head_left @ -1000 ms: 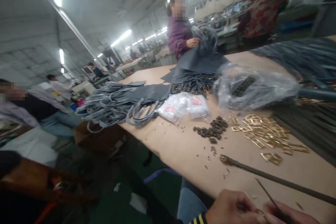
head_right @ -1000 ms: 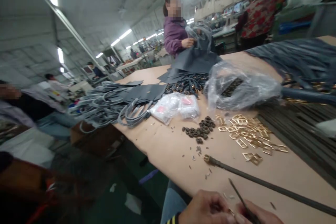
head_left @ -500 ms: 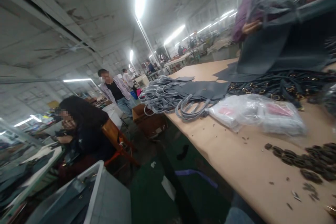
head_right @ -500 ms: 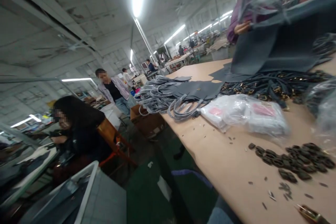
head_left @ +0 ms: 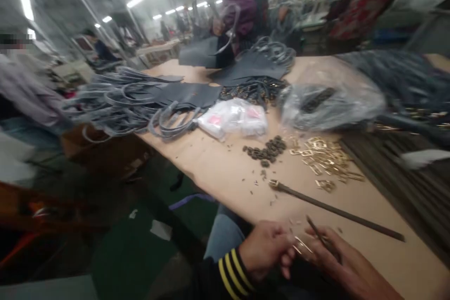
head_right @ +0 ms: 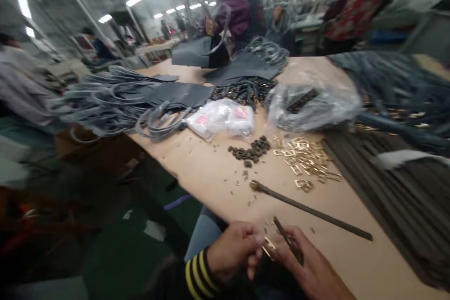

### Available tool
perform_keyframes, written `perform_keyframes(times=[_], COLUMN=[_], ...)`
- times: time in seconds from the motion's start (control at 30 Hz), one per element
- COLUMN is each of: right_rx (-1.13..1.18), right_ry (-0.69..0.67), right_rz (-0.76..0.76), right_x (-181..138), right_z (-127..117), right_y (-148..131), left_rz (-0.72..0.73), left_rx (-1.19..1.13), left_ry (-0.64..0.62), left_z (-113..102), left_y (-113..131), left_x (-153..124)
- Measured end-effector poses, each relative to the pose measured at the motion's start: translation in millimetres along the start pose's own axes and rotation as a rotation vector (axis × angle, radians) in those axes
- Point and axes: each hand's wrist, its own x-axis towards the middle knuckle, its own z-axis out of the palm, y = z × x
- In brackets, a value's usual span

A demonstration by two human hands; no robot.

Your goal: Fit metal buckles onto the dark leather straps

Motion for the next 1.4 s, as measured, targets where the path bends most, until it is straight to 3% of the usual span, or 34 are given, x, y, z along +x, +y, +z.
perform_keyframes(times=[0.1, 0.23, 0.43, 0.63, 0.9, 1.17, 1.3, 1.4], right_rx=[-0.022, -0.092, 0.109, 0.211, 0.172, 0.203, 0.348, 0.334], right_ry=[-0.01, -0.035, -0.156, -0.276, -0.312, -0.258, -0.258, -0.209], right_rz=[0.09, 0.065, 0.088, 0.05, 0.005, 0.012, 0.054, 0.041], right_x=[-7, -11, -17, -16, -17, -19, -16, -14], right_z=[-9, -8, -6, -10, -11, -3, 7, 14], right_y=[-7, -4, 0, -1, 2, -17, -16, -14], left_rz=[-0.02, -0.023, -0.037, -0.043, -0.145, -0.101, -0.051, -0.039], left_rx=[-0.082, -0.122, -0.14, -0.179, -0.266, -0.191, -0.073, 0.01], left_ry=[0.006, 0.006, -0.008, -0.091, -0.254, -0.156, -0.122, -0.101], left_z=[-2, -2, 0, 1, 1, 13, 16, 14], left_y=[7, 8, 6, 8, 2, 1, 1, 2], left_x=[0, -2, -1, -3, -5, -4, -3, -2])
